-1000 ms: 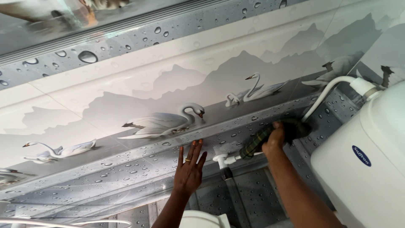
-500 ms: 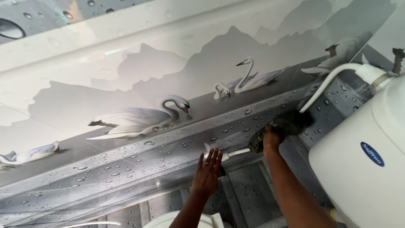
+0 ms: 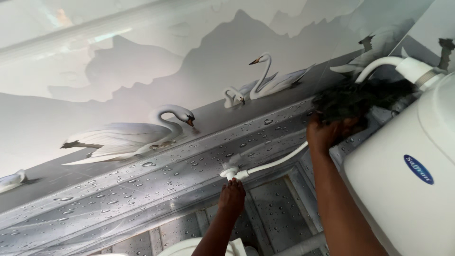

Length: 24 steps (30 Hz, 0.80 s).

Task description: The person wipes a tiled wall with a cloth, then washes the cloth in a bucket of water and continues wiping the wall and fixtures around a toilet.

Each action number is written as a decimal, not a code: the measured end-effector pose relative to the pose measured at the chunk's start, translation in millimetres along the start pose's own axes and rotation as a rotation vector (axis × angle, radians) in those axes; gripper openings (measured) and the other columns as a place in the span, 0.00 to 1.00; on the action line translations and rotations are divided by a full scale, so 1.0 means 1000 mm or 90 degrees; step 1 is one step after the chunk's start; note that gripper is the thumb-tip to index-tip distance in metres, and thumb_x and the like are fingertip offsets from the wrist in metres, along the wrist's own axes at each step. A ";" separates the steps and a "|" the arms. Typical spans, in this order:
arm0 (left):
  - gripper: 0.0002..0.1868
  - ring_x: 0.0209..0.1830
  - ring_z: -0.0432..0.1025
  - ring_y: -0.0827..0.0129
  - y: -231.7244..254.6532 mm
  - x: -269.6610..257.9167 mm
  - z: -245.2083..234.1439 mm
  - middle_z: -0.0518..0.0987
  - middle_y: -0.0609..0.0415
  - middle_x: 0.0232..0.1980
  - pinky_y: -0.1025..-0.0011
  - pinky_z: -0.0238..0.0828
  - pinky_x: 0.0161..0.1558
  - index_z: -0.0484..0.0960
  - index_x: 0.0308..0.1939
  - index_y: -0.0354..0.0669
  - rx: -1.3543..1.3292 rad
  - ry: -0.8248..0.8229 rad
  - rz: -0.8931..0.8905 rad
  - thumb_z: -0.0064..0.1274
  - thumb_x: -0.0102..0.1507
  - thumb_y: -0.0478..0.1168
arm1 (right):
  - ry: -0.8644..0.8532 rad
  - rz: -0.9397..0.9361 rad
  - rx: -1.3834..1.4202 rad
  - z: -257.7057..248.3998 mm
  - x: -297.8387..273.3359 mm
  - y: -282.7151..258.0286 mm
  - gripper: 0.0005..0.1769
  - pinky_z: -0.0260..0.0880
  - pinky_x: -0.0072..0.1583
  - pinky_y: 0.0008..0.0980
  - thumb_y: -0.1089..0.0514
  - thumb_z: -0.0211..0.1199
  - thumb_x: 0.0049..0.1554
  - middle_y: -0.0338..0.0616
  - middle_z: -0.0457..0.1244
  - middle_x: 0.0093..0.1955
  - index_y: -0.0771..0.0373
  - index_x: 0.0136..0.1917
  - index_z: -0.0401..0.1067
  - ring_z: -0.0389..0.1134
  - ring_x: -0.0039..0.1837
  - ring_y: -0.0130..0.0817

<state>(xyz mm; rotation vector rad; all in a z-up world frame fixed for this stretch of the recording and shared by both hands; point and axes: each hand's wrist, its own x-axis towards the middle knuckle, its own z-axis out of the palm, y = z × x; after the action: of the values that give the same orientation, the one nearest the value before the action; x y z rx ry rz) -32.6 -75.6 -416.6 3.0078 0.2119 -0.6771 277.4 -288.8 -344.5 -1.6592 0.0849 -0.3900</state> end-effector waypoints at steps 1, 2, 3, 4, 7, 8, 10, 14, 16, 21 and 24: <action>0.31 0.72 0.62 0.43 -0.001 0.001 0.003 0.59 0.30 0.76 0.55 0.61 0.70 0.60 0.74 0.29 0.011 0.033 0.010 0.49 0.68 0.35 | 0.004 0.022 -0.007 0.004 0.000 0.013 0.31 0.48 0.68 0.43 0.58 0.59 0.64 0.46 0.53 0.73 0.59 0.75 0.51 0.53 0.69 0.39; 0.27 0.68 0.66 0.41 -0.002 0.002 0.006 0.63 0.28 0.74 0.57 0.67 0.66 0.64 0.72 0.28 0.021 0.067 0.020 0.48 0.69 0.34 | 0.007 0.055 -0.008 0.009 -0.004 0.028 0.30 0.48 0.68 0.44 0.58 0.59 0.63 0.46 0.53 0.72 0.59 0.75 0.51 0.53 0.69 0.39; 0.26 0.66 0.68 0.41 -0.004 0.002 0.006 0.65 0.28 0.72 0.57 0.70 0.64 0.66 0.70 0.27 0.025 0.059 0.026 0.48 0.69 0.34 | 0.010 0.096 -0.005 0.011 -0.014 0.045 0.30 0.48 0.68 0.44 0.57 0.59 0.63 0.46 0.54 0.72 0.58 0.74 0.51 0.54 0.69 0.39; 0.24 0.64 0.69 0.41 -0.004 0.002 0.005 0.67 0.27 0.70 0.57 0.72 0.62 0.67 0.69 0.27 0.028 0.050 0.031 0.47 0.70 0.34 | 0.012 0.141 -0.001 0.013 -0.028 0.062 0.30 0.47 0.68 0.44 0.57 0.60 0.63 0.46 0.54 0.72 0.58 0.74 0.52 0.54 0.69 0.39; 0.21 0.62 0.71 0.42 -0.004 0.001 -0.001 0.70 0.29 0.67 0.56 0.74 0.59 0.69 0.67 0.28 -0.037 0.056 0.016 0.46 0.71 0.35 | -0.001 0.344 0.044 0.012 -0.086 0.100 0.29 0.47 0.68 0.46 0.57 0.61 0.63 0.45 0.54 0.71 0.57 0.72 0.53 0.54 0.69 0.39; 0.20 0.62 0.70 0.42 -0.004 0.000 -0.002 0.70 0.29 0.66 0.56 0.73 0.59 0.69 0.67 0.29 -0.072 0.061 0.006 0.45 0.72 0.35 | -0.001 0.399 0.067 0.011 -0.106 0.106 0.28 0.47 0.68 0.46 0.57 0.61 0.62 0.45 0.54 0.71 0.57 0.72 0.53 0.54 0.69 0.39; 0.22 0.62 0.71 0.42 -0.002 -0.001 -0.005 0.70 0.28 0.67 0.57 0.75 0.58 0.68 0.68 0.28 -0.022 0.048 0.013 0.46 0.69 0.32 | 0.003 0.485 0.111 0.016 -0.134 0.104 0.27 0.47 0.68 0.47 0.56 0.61 0.62 0.45 0.55 0.70 0.56 0.71 0.54 0.54 0.69 0.40; 0.24 0.66 0.67 0.41 -0.002 -0.003 -0.006 0.67 0.28 0.69 0.58 0.69 0.63 0.67 0.66 0.28 0.028 0.084 0.030 0.48 0.66 0.34 | 0.046 0.449 0.153 0.040 -0.145 0.069 0.26 0.47 0.69 0.48 0.56 0.62 0.62 0.45 0.55 0.69 0.55 0.68 0.55 0.55 0.70 0.40; 0.22 0.69 0.67 0.44 0.000 -0.002 -0.008 0.69 0.31 0.70 0.59 0.67 0.67 0.66 0.69 0.30 -0.253 0.038 -0.111 0.38 0.75 0.41 | 0.069 0.376 0.165 0.045 -0.126 0.040 0.25 0.47 0.69 0.49 0.55 0.63 0.61 0.44 0.56 0.69 0.55 0.67 0.56 0.55 0.70 0.40; 0.26 0.73 0.60 0.44 -0.003 0.002 0.020 0.60 0.34 0.76 0.58 0.59 0.71 0.63 0.73 0.35 -0.034 0.100 0.004 0.38 0.70 0.38 | 0.043 0.159 0.138 0.035 -0.073 -0.015 0.23 0.47 0.69 0.51 0.55 0.64 0.61 0.44 0.57 0.68 0.53 0.65 0.58 0.55 0.70 0.41; 0.27 0.75 0.58 0.44 -0.004 0.003 0.033 0.57 0.35 0.78 0.58 0.58 0.71 0.61 0.74 0.36 -0.042 0.144 0.011 0.39 0.71 0.39 | 0.003 0.137 0.084 0.044 -0.075 -0.009 0.22 0.47 0.69 0.52 0.54 0.65 0.60 0.43 0.57 0.67 0.53 0.63 0.59 0.56 0.70 0.41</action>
<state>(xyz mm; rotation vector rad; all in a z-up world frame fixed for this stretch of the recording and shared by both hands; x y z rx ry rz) -44.7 -74.1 -447.7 3.0144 0.2130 -0.3203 219.0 -224.3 -354.0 -1.5021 0.2350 -0.2302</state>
